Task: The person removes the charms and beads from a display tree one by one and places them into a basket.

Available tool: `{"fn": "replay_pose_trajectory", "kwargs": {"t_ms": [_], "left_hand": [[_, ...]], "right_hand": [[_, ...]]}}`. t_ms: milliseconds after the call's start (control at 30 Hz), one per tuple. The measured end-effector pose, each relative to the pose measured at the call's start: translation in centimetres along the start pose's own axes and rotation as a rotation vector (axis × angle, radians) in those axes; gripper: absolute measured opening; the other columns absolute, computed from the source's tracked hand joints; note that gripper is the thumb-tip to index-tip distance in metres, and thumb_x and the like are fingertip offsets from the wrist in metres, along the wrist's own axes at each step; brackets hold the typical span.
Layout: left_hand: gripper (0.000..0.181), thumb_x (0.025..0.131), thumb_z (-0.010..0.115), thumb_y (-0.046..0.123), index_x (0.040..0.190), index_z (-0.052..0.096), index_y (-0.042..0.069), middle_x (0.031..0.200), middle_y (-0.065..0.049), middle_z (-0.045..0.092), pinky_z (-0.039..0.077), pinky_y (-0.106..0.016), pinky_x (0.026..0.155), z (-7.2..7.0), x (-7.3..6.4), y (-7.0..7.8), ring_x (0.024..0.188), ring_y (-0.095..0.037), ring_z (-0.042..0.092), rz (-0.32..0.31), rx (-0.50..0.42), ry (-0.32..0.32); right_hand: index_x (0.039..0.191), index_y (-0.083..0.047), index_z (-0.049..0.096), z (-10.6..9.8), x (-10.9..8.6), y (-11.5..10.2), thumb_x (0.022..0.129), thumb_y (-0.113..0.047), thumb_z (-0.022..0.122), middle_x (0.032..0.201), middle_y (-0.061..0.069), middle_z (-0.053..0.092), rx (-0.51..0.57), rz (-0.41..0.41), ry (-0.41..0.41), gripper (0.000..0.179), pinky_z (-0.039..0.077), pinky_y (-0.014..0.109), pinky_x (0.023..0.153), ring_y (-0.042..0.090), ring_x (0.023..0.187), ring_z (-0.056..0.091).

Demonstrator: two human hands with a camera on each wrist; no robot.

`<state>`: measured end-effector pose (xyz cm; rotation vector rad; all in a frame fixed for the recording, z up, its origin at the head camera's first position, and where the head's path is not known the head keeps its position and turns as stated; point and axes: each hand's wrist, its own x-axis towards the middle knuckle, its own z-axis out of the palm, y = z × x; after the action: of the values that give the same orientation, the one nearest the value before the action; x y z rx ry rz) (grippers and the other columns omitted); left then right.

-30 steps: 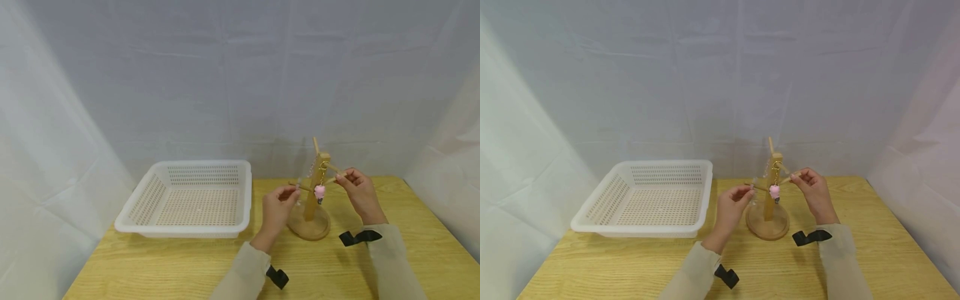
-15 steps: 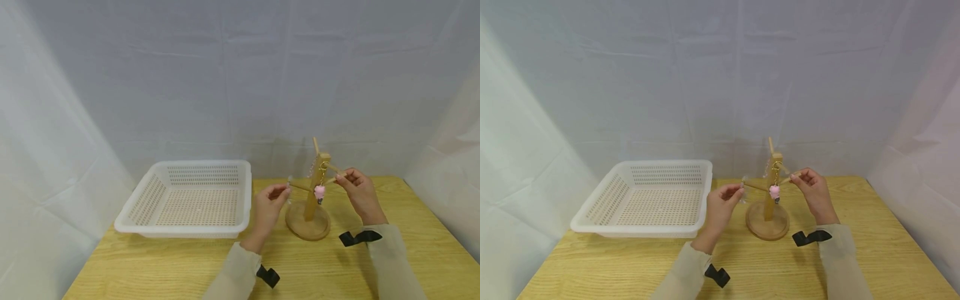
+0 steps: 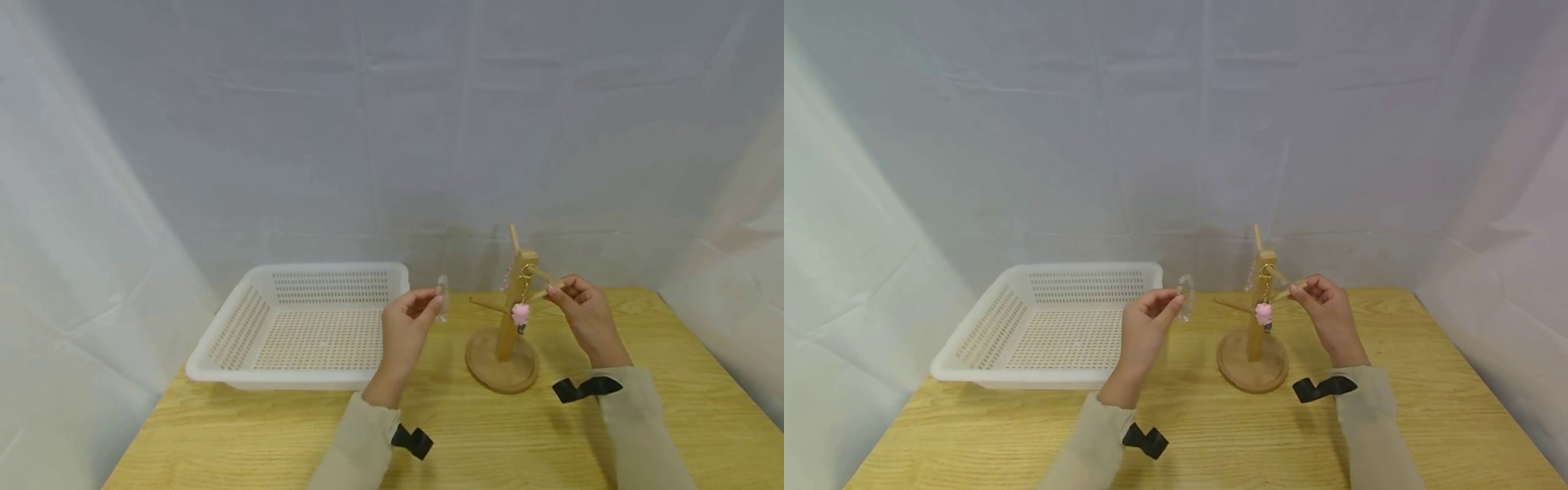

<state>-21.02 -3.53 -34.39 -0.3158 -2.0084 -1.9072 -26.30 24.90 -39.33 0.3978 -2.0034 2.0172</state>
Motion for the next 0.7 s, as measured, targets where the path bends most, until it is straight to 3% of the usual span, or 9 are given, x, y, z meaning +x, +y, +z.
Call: {"fn": "replay_pose_trajectory", "kwargs": {"t_ms": [167,467,700], "left_hand": [[0.015,0.085,0.067,0.003,0.096,0.067,-0.008,0.095,-0.020,0.069,0.051,-0.016,0.067,-1.1,0.2,0.0,0.076,-0.011,0.062,-0.009,0.020,0.009],[0.018,0.086,0.068,0.005,0.097,0.068,-0.008,0.094,-0.020,0.069,0.051,-0.016,0.069,-2.9,0.7,-0.1,0.076,-0.010,0.062,0.008,0.066,0.023],[0.016,0.085,0.068,0.004,0.094,0.068,-0.009,0.092,-0.023,0.069,0.050,-0.015,0.067,-4.9,1.3,-0.1,0.071,-0.004,0.059,0.026,0.115,0.091]], "right_hand": [[0.087,-0.011,0.059,0.0,0.0,0.0,0.093,-0.010,0.060,0.076,-0.007,0.064,-0.013,-0.001,0.007,0.006,0.046,0.015,0.072,0.006,0.076,0.060],[0.087,-0.012,0.058,-0.1,-0.1,0.1,0.093,-0.011,0.060,0.076,-0.006,0.063,-0.036,-0.001,0.013,0.006,0.046,0.015,0.073,0.006,0.077,0.060],[0.089,-0.010,0.059,0.1,-0.1,0.0,0.093,-0.013,0.060,0.078,-0.007,0.064,-0.066,0.013,0.013,0.006,0.045,0.015,0.074,0.006,0.079,0.059]]}}
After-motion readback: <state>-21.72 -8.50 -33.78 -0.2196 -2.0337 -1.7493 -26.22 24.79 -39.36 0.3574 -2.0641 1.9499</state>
